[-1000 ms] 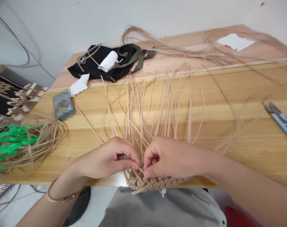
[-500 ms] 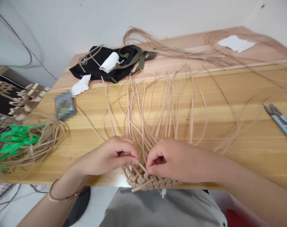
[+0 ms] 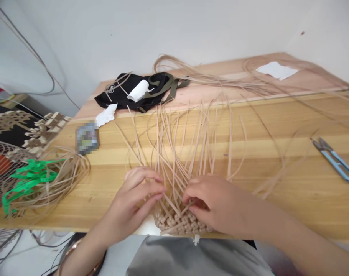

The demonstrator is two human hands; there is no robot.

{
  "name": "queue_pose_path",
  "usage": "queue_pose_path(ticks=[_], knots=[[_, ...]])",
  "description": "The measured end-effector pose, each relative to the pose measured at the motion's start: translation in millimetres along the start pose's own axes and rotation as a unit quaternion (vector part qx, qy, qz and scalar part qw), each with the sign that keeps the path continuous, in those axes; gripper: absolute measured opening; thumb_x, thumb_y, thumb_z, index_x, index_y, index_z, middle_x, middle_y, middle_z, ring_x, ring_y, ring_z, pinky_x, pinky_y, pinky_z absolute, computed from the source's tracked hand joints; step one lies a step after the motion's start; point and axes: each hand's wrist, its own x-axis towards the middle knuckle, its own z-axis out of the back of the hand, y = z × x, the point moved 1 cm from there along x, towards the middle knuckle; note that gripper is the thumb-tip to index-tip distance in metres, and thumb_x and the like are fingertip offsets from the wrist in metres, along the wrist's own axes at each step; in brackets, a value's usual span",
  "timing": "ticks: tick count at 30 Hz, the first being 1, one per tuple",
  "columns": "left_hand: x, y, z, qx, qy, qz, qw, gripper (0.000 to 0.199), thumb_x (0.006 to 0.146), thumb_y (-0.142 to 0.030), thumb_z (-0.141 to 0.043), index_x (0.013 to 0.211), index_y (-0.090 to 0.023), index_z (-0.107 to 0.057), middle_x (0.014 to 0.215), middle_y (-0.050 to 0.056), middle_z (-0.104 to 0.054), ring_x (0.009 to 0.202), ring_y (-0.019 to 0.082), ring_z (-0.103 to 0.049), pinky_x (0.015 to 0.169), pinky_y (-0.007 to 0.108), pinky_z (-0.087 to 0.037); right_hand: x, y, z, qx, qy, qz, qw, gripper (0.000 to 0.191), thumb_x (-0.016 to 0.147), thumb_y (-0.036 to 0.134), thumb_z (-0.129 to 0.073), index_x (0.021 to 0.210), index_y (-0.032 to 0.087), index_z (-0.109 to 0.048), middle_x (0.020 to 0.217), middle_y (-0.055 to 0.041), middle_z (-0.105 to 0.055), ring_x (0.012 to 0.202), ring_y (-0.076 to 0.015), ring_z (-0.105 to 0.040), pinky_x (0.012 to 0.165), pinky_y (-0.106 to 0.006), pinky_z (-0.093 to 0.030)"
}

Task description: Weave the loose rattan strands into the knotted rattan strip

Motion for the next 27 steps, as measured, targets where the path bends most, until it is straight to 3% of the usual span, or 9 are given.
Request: queue_pose_path(ticks=[4,8,11,16,22,27], knots=[[-21,-13,-5.5,-0.015,-0.002,-0.015,1.000,0.012,0.088,-0.016,-0.057,0.099,-0.019,-0.060,0.103,0.006,-0.060,0.099,0.019,-0.053,0.089,0.035,-0.038,-1,-2,1,0.008,-0.016,0.033,0.999,0.017,0.086,0.009,-0.055,0.087,0.021,-0.067,0.083,0.0002,-0.064,0.082,-0.0166,-0.059,0.073,-0.029,-0.041],[-39,-17,-23.3,0.082,0.023,-0.083,0.993,0.047,0.084,-0.044,-0.063,0.120,-0.015,-0.054,0.123,0.013,-0.057,0.118,0.027,-0.046,0.100,0.041,-0.032,-2,-5,-1,0.005,-0.029,0.039,0.999,0.019,0.086,0.007,-0.053,0.086,0.020,-0.067,0.083,-0.0004,-0.063,0.081,-0.0161,-0.058,0.072,-0.029,-0.042],[-47,-11,-35.6,0.121,0.025,-0.092,0.988,0.054,0.084,-0.040,-0.064,0.128,-0.013,-0.048,0.125,0.014,-0.058,0.122,0.027,-0.044,0.102,0.042,-0.032,-6,-6,-1,0.003,-0.067,0.032,0.997,0.019,0.089,0.011,-0.050,0.087,0.020,-0.066,0.087,-0.0014,-0.063,0.085,-0.0174,-0.058,0.076,-0.031,-0.043],[-50,-8,-42.9,0.099,-0.009,-0.082,0.992,0.046,0.085,-0.028,-0.066,0.126,-0.016,-0.049,0.127,0.014,-0.055,0.122,0.026,-0.045,0.103,0.041,-0.036,-29,-7,1,0.030,-0.155,-0.005,0.987,0.019,0.092,0.022,-0.047,0.090,0.023,-0.066,0.093,-0.0024,-0.066,0.087,-0.0191,-0.061,0.077,-0.035,-0.045],[-52,-16,-47.7,0.058,-0.052,-0.017,0.997,0.038,0.085,-0.022,-0.065,0.120,-0.019,-0.052,0.126,0.013,-0.049,0.119,0.025,-0.045,0.099,0.039,-0.039,-59,-13,-8,0.055,-0.209,-0.027,0.976,0.021,0.092,0.035,-0.049,0.088,0.026,-0.067,0.094,-0.0030,-0.069,0.088,-0.0216,-0.063,0.079,-0.037,-0.047],[-53,-25,-50.6,-0.005,-0.093,0.100,0.991,0.029,0.083,-0.031,-0.066,0.107,-0.022,-0.056,0.119,0.011,-0.044,0.116,0.027,-0.045,0.096,0.044,-0.040,-67,-19,-21,0.046,-0.253,-0.031,0.966,0.019,0.091,0.033,-0.050,0.086,0.027,-0.068,0.093,-0.0019,-0.069,0.090,-0.0213,-0.063,0.080,-0.036,-0.048]])
